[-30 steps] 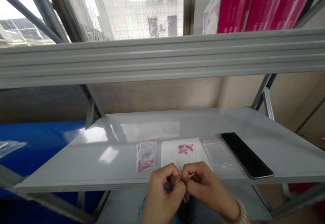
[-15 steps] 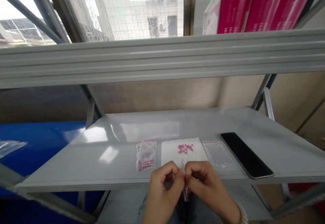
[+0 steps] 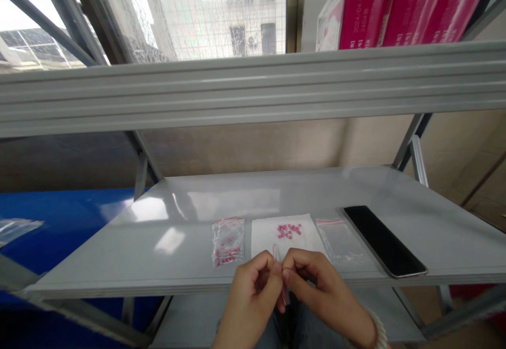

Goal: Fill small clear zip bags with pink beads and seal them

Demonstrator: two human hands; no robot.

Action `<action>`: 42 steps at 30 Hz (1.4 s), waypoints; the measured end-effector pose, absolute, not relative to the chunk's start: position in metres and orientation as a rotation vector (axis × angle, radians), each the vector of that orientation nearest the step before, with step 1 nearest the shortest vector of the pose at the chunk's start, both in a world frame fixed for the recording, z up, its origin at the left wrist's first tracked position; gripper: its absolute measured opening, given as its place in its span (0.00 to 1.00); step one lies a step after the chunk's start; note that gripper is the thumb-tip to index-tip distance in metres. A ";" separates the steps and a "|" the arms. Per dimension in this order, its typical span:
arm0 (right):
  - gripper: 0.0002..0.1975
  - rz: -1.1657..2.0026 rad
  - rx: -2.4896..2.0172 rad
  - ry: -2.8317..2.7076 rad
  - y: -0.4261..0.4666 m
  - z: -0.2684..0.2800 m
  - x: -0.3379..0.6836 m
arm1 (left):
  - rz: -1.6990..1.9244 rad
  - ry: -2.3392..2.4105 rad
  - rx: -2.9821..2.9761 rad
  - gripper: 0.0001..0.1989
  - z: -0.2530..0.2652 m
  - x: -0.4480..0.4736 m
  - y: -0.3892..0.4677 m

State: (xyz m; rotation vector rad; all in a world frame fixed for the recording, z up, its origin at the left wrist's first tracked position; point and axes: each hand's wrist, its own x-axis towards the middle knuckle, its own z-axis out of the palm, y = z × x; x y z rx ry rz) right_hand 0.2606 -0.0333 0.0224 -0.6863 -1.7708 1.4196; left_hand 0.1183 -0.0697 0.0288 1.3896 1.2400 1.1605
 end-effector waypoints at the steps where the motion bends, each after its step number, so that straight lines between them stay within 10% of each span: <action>1: 0.14 1.411 -0.712 -1.768 -0.032 0.020 0.260 | 1.148 1.250 1.392 0.17 0.029 0.118 -0.070; 27: 0.11 1.460 -0.857 -1.648 -0.029 0.017 0.263 | 1.442 1.485 1.908 0.03 0.033 0.109 -0.080; 32: 0.09 1.520 -0.798 -1.672 -0.031 0.014 0.263 | 1.187 1.205 2.079 0.41 0.026 0.107 -0.085; 42: 0.10 1.439 -0.915 -1.645 -0.027 0.017 0.265 | 1.252 1.477 1.901 0.40 0.005 0.110 -0.075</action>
